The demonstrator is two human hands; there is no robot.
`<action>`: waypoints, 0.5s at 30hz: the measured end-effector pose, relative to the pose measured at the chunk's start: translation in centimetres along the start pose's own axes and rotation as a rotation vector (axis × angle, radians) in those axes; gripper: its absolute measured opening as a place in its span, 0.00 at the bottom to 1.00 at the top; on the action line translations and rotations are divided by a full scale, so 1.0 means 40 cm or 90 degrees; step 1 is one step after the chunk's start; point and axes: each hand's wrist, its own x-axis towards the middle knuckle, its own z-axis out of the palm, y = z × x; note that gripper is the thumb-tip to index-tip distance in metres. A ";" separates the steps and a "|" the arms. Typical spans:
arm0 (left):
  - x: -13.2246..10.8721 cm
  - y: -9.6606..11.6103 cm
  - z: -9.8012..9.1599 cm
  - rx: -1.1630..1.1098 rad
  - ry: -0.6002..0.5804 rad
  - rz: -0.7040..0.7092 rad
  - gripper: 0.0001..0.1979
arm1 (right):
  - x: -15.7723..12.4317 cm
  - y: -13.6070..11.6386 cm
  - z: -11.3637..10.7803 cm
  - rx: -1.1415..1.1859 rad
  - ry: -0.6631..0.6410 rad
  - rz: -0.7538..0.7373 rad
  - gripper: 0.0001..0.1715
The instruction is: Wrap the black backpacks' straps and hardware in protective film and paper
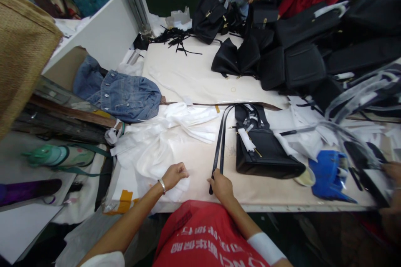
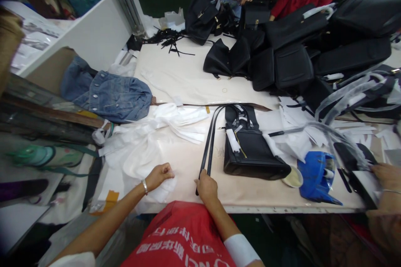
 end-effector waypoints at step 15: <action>-0.023 0.007 -0.126 0.039 -0.010 -0.033 0.11 | 0.069 -0.172 0.051 0.141 -0.032 -0.287 0.07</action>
